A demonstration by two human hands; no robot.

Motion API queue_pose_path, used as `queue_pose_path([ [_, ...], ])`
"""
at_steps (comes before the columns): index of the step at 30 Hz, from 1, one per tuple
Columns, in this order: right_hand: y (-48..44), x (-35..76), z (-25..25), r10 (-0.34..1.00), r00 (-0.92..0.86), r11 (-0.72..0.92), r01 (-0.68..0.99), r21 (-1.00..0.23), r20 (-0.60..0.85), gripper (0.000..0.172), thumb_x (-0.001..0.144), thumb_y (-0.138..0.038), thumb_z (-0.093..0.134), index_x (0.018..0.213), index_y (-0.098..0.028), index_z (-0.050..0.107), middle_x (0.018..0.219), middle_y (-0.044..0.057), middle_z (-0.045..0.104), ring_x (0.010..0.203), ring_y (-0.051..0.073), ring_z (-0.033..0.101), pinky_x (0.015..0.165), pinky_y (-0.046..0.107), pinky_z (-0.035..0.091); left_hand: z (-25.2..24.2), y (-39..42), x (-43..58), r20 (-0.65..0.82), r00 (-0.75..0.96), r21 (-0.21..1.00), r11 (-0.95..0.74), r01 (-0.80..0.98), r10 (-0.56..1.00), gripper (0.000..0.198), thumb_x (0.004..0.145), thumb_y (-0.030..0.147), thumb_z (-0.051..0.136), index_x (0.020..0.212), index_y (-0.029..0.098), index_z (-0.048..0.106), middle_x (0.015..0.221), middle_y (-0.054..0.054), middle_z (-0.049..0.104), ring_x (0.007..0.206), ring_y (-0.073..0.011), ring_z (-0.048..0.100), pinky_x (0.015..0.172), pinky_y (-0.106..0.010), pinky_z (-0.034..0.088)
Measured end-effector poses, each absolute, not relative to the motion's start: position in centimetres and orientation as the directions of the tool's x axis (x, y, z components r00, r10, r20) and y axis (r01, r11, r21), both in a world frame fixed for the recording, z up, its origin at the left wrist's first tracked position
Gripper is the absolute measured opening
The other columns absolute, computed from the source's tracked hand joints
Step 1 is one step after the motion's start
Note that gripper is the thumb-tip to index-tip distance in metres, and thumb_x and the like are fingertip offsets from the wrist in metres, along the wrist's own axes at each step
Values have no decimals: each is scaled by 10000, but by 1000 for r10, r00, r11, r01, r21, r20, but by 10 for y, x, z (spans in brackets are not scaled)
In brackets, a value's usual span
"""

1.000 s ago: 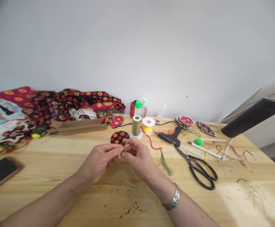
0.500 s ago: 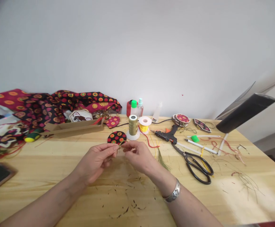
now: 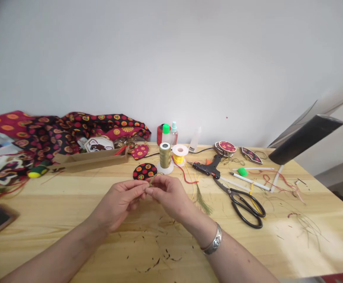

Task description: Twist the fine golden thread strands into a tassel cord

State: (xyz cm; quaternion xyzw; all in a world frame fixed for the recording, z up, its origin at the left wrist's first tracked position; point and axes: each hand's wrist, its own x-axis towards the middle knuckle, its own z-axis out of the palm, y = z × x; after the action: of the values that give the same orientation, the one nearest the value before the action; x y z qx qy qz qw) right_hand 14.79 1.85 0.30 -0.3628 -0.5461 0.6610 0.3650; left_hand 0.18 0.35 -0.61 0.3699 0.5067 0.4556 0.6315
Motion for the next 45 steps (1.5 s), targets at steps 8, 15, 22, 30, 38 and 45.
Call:
queue_pose_path([
  [8, 23, 153, 7, 928, -368, -20, 105, -994, -58, 91, 708, -175, 563, 712, -172, 654, 664, -6, 581, 558, 92, 434, 553, 241, 351, -6, 4, 2, -250, 112, 950, 266, -166, 962, 203, 651, 342, 653, 601, 145, 649, 546, 27, 505, 428, -41, 305, 390, -193, 184],
  [15, 23, 156, 7, 943, -331, 28, 174, -984, -32, 108, 729, -198, 537, 667, -169, 620, 602, -17, 541, 540, 92, 422, 551, 240, 351, -7, 4, 1, -257, 114, 949, 273, -157, 960, 216, 667, 348, 644, 630, 136, 642, 563, 21, 497, 442, -44, 297, 392, -193, 180],
  [22, 23, 153, 6, 938, -341, -30, 100, -995, -63, 93, 697, -229, 605, 703, -152, 658, 683, 8, 618, 608, 104, 495, 611, 247, 394, -6, 4, 1, -260, 125, 950, 277, -144, 957, 201, 675, 327, 639, 617, 135, 627, 560, 27, 497, 443, -36, 311, 391, -173, 199],
  [30, 24, 151, -6, 965, -258, -48, 14, -999, -50, 118, 643, -273, 675, 636, -157, 660, 642, 8, 632, 591, 105, 519, 622, 261, 415, -5, 4, 1, -267, 121, 949, 283, -140, 956, 199, 682, 313, 632, 606, 129, 615, 537, 27, 500, 423, -30, 317, 380, -164, 210],
  [38, 22, 149, 4, 971, -232, -46, 57, -997, -58, 103, 668, -217, 630, 606, -149, 585, 606, -16, 577, 581, 98, 496, 596, 239, 396, -4, 3, 3, -301, 121, 937, 317, -148, 946, 194, 670, 309, 644, 603, 129, 617, 516, 33, 488, 417, -28, 303, 371, -159, 199],
  [45, 23, 151, 3, 969, -244, 24, 190, -982, -24, 115, 705, -227, 585, 621, -153, 557, 606, -17, 530, 593, 102, 454, 598, 238, 375, -4, 2, 2, -297, 159, 933, 321, -162, 942, 194, 681, 319, 641, 656, 127, 632, 564, 19, 517, 454, -33, 325, 388, -156, 214],
])
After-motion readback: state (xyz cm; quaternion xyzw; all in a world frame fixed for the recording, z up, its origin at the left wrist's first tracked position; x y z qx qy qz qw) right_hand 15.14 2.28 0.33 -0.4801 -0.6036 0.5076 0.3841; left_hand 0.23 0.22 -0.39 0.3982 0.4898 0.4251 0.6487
